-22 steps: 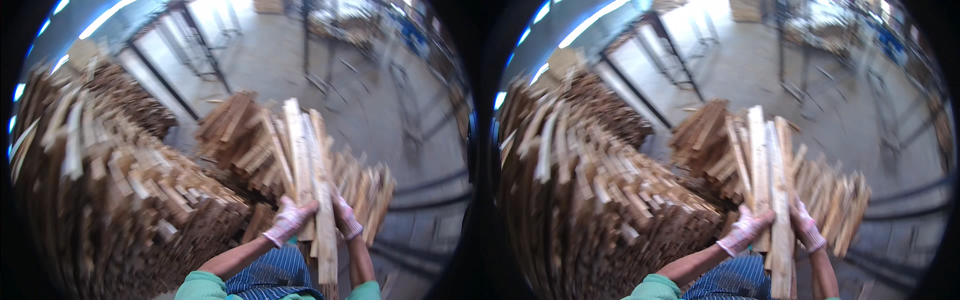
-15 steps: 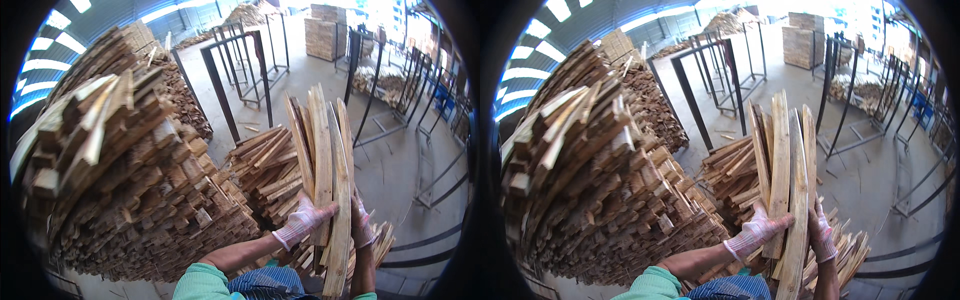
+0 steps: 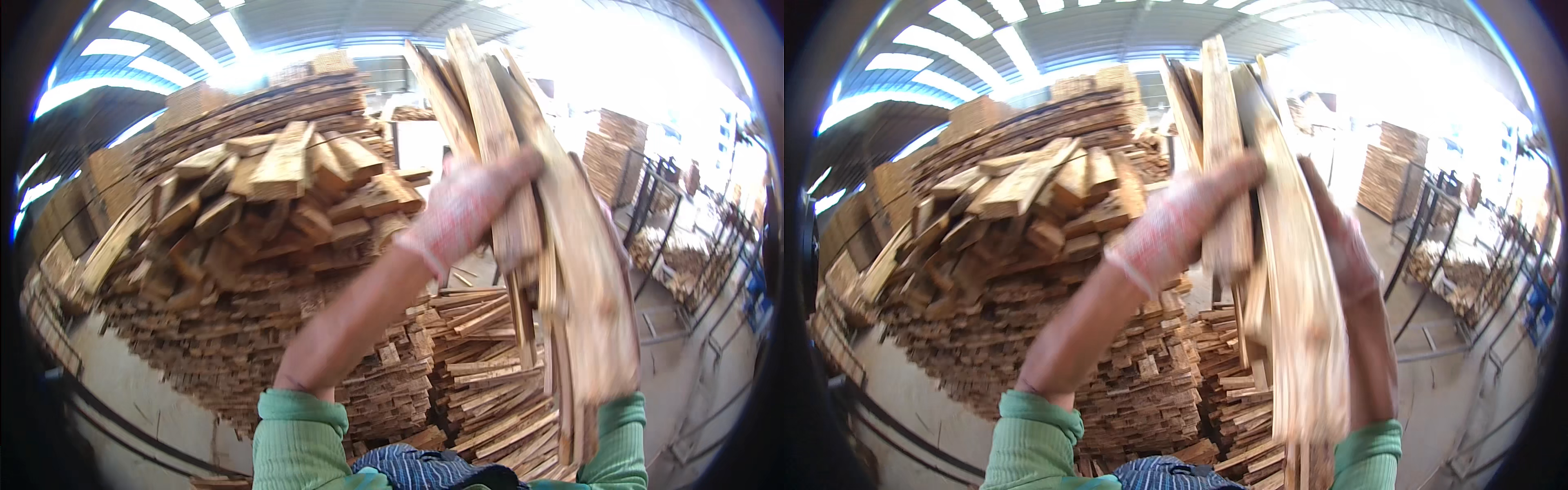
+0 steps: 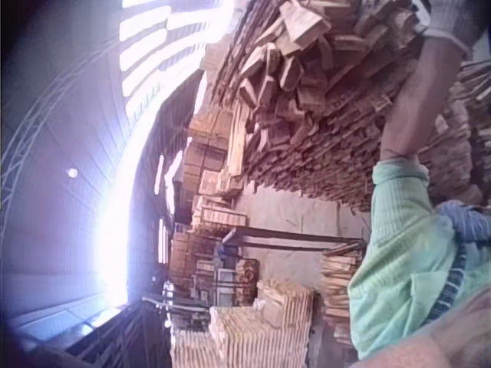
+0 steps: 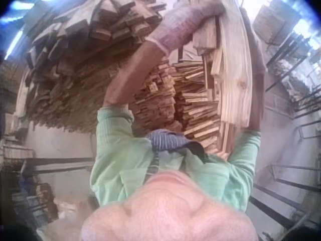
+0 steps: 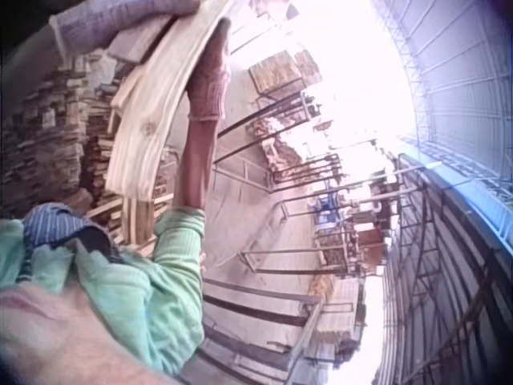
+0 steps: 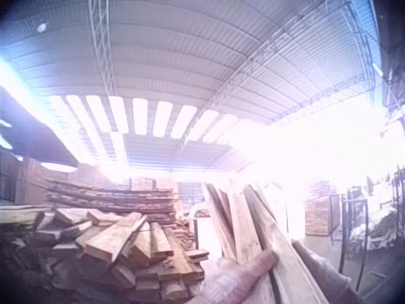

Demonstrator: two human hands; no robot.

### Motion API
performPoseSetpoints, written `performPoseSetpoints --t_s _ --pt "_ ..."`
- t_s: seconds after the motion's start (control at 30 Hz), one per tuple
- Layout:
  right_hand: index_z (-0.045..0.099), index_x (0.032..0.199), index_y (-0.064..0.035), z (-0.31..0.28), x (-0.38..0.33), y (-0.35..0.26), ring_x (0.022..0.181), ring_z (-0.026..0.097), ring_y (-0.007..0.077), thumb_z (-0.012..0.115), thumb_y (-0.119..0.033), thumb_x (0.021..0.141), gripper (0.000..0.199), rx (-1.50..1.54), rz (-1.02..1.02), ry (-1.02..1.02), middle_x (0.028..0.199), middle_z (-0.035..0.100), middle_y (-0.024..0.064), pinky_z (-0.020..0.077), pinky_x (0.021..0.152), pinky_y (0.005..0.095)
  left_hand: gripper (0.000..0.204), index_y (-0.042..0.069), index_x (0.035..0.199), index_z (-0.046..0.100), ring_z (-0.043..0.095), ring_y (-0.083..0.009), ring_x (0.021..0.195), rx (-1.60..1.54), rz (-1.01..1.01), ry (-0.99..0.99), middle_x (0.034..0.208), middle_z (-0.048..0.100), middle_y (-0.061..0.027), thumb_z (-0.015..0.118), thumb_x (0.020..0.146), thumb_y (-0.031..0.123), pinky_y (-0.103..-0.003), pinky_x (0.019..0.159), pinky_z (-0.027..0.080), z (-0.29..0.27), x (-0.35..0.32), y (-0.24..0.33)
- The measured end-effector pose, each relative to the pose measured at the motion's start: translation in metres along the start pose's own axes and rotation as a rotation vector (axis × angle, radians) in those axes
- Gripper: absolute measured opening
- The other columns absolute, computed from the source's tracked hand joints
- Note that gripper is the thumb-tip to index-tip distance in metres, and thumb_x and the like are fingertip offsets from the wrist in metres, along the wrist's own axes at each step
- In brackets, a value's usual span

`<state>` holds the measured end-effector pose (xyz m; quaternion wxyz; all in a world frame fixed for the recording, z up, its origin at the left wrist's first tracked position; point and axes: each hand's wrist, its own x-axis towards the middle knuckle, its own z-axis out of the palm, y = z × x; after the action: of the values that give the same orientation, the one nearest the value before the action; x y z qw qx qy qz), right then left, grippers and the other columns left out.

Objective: The person picks up several thin wooden planks by hand and stacks them onto a large vertical pile in a warehouse.

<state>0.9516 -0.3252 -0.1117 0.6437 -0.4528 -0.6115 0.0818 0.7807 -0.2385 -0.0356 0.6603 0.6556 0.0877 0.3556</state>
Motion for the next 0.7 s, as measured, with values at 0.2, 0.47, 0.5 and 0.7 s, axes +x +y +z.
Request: performPoseSetpoints --t_s 0.2,0.47,0.5,0.7 --pt "0.05 0.134 -0.0054 0.09 0.119 -0.032 0.109 0.058 0.0319 0.059 -0.025 0.094 0.046 0.237 -0.032 -0.195 0.128 0.058 0.0183 0.0476 0.096 0.0412 0.04 0.002 0.111 0.066 0.069 -0.0231 0.074 0.35 0.44 0.329 0.088 0.07 -0.011 0.074 0.084 0.031 -0.034 0.069 0.059 -0.064 0.013 0.133" --pt "0.046 0.142 -0.0072 0.211 0.254 -0.022 0.125 0.055 0.0302 0.054 -0.038 0.098 0.055 -0.303 -0.205 -0.48 0.137 0.056 0.0189 0.0415 0.109 0.0452 0.03 0.009 0.11 0.063 0.053 -0.0111 0.066 1.633 -0.088 0.578 0.083 0.06 -0.0054 0.047 0.102 0.033 -0.027 0.068 0.049 -0.099 -0.048 0.2" --pt "0.046 0.144 -0.0106 0.209 0.245 -0.032 0.123 0.057 0.029 0.055 -0.028 0.099 0.05 -0.61 -0.348 -0.592 0.135 0.058 0.0178 0.0441 0.107 0.0443 0.034 0.009 0.114 0.061 0.05 -0.0122 0.065 1.863 -0.287 0.445 0.081 0.056 -0.0062 0.045 0.103 0.037 -0.027 0.068 0.048 -0.115 -0.048 0.199" --pt "0.046 0.139 -0.0056 0.202 0.259 -0.013 0.084 0.06 0.0304 0.057 -0.049 0.094 0.063 0.018 0.224 -0.658 0.105 0.062 0.0138 0.0572 0.082 0.0469 0.057 0.017 0.138 0.053 0.063 -0.0234 0.117 2.118 -0.172 0.53 0.137 0.06 -0.0113 0.032 0.102 0.057 -0.035 0.092 0.055 -0.105 -0.071 0.214"
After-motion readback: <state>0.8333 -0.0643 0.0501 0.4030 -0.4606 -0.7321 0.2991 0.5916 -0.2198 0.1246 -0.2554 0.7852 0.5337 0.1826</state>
